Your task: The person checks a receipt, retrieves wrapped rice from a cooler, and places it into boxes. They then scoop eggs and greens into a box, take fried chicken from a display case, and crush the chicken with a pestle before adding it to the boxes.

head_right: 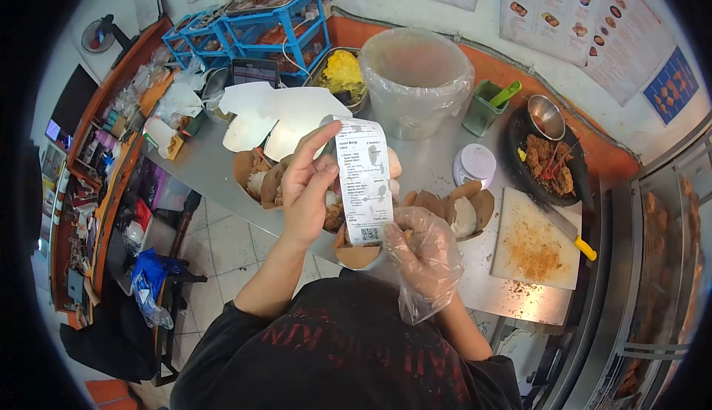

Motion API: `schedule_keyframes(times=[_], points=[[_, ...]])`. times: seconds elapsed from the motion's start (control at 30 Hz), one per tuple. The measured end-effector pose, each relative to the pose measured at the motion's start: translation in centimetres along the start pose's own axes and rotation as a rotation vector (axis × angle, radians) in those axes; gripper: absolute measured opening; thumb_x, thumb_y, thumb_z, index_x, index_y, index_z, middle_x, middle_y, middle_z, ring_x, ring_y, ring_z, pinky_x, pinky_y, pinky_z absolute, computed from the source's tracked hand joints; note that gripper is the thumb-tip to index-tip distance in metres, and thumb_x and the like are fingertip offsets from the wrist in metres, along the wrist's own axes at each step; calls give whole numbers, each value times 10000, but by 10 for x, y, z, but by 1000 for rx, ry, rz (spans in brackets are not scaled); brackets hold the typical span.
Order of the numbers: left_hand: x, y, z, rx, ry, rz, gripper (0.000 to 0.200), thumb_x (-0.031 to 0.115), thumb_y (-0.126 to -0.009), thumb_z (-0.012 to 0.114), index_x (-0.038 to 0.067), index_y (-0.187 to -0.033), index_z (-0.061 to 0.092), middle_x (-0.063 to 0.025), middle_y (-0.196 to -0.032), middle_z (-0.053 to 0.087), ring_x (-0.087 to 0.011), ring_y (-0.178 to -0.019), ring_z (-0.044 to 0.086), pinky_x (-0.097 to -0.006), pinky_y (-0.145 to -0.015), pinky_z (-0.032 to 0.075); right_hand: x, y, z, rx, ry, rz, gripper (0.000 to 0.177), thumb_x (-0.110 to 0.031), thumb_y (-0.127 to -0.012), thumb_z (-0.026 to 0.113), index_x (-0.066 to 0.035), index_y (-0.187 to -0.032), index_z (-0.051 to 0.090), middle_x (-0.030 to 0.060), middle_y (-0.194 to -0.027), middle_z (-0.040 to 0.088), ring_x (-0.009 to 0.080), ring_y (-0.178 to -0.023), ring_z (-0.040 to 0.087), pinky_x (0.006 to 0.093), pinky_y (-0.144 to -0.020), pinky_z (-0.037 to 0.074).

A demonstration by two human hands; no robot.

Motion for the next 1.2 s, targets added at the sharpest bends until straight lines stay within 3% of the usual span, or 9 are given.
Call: schedule_keyframes(times=[0.07,0.13,0.23,0.27,0.33,0.63,0.93,1.2], points=[[1,1,1,2,-4,1,474,-67,-873,426,-15,-1344,434,-78,-1278,444,-45,-770,551,-194,-630,447,-2,2,-2,9,6,-9,116,-83,-849,617,27,-882,630,129,-783,637,205,-677,600,324,-639,462],[2,2,3,3,-10,4,471,-65,-875,429,-15,-1343,435,-77,-1272,446,-48,-778,553,-192,-636,449,8,5,4,-84,-21,93,102,-64,-897,582,19,-946,617,53,-869,595,107,-784,545,262,-728,444],[0,2,4,19,53,-20,472,-66,-876,435,-18,-1346,428,-79,-1281,437,-57,-790,559,-199,-654,461,14,5,3,-94,-26,70,101,-61,-901,580,20,-951,614,40,-866,589,89,-775,537,246,-719,443],[-1,2,4,8,57,-22,484,-74,-868,444,-20,-1349,423,-85,-1293,427,-63,-806,560,-203,-677,465,15,5,4,-94,-27,72,101,-61,-901,580,20,-951,614,40,-866,589,89,-775,537,246,-719,443],[-4,1,4,1,60,-24,497,-83,-860,454,-21,-1352,418,-91,-1306,417,-70,-822,561,-208,-701,468,9,3,-1,-17,-40,15,103,-71,-850,609,29,-875,619,119,-767,624,185,-664,581,313,-632,454],[-6,8,3,-11,42,79,634,-150,-755,532,-31,-1363,402,-103,-1331,400,-82,-856,550,-212,-754,453,19,4,1,-39,-67,99,91,-59,-859,609,29,-881,618,91,-747,616,141,-613,566,281,-585,452],[-2,8,2,53,-58,119,549,-87,-816,579,-37,-1340,424,-104,-1303,420,-80,-846,554,-212,-748,459,7,0,-2,-34,30,40,106,-71,-860,615,31,-888,620,99,-753,621,157,-624,577,288,-592,458],[4,8,2,94,-132,150,415,-36,-893,522,-36,-1305,470,-121,-1295,438,-98,-915,578,-217,-780,477,16,0,-1,-39,37,24,106,-77,-854,621,24,-884,620,109,-747,621,173,-639,578,304,-604,456]])
Point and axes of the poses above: each hand's wrist, its own y-axis away from the middle knuckle, its own z-axis out of the palm, x = y × z, the point moved 10 cm from there along -y, towards the middle knuckle
